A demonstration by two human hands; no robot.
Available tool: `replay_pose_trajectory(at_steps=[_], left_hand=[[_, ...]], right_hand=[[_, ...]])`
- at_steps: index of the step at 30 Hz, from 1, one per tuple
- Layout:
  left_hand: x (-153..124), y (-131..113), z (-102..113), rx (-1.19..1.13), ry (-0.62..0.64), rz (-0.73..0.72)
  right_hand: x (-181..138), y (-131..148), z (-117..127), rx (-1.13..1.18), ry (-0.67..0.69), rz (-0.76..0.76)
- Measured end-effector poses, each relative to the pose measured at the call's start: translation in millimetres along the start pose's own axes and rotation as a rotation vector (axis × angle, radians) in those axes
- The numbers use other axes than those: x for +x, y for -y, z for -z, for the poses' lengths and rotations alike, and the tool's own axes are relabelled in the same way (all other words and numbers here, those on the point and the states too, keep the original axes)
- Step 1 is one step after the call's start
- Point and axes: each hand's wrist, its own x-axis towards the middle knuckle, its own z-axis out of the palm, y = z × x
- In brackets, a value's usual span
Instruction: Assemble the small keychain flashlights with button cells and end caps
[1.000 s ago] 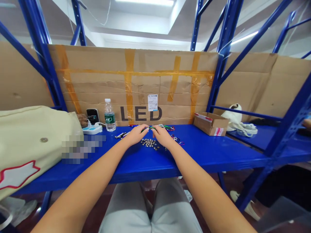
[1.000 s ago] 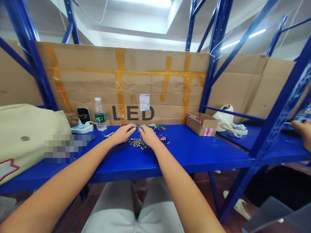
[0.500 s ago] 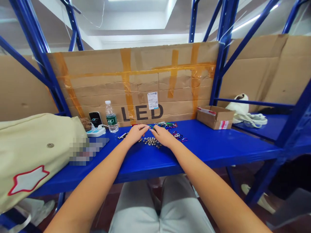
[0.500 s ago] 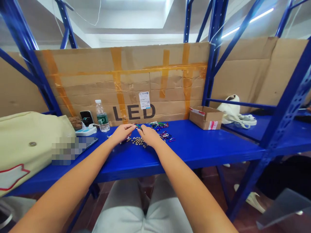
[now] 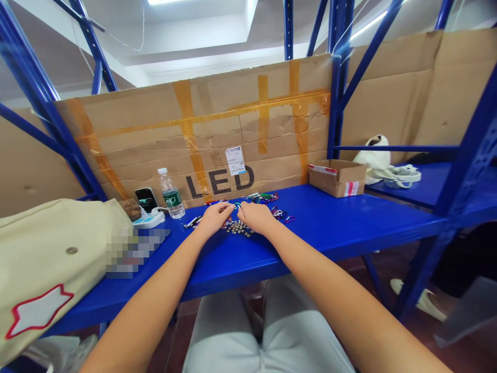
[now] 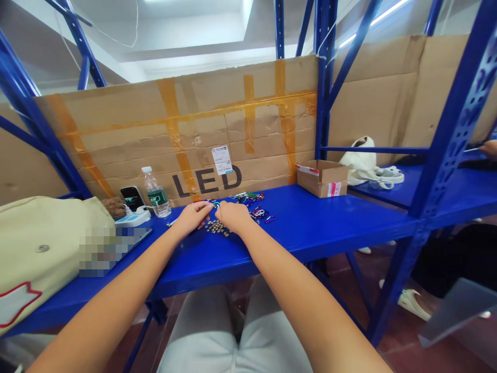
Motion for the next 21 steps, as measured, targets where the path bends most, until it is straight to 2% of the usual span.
replay_pose_trajectory(at_steps=[6, 9, 16, 19, 21], left_hand=[[-4.7, -6.2, 0.1, 0.383, -0.023, -0.373], [-4.3, -5.1, 1.8, 0.447, -0.034, -0.463], [-2.0, -0.6, 3.6, 0.408, -0.052, -0.443], [-5.1, -1.4, 1.8, 0.384, 0.06, -0.423], [-7.2, -2.0, 0.9, 0.371, 0.149, -0.415]], right_hand=[[1.4, 0.3, 0.0, 0.127, -0.031, -0.107], [3.2, -1.9, -3.6, 0.223, -0.022, -0.108], [7.4, -7.4, -11.4, 0.401, -0.114, -0.056], [7.9, -10.9, -7.2, 0.456, -0.159, -0.082], [7.1, -16.7, -0.3, 0.463, -0.206, -0.17]])
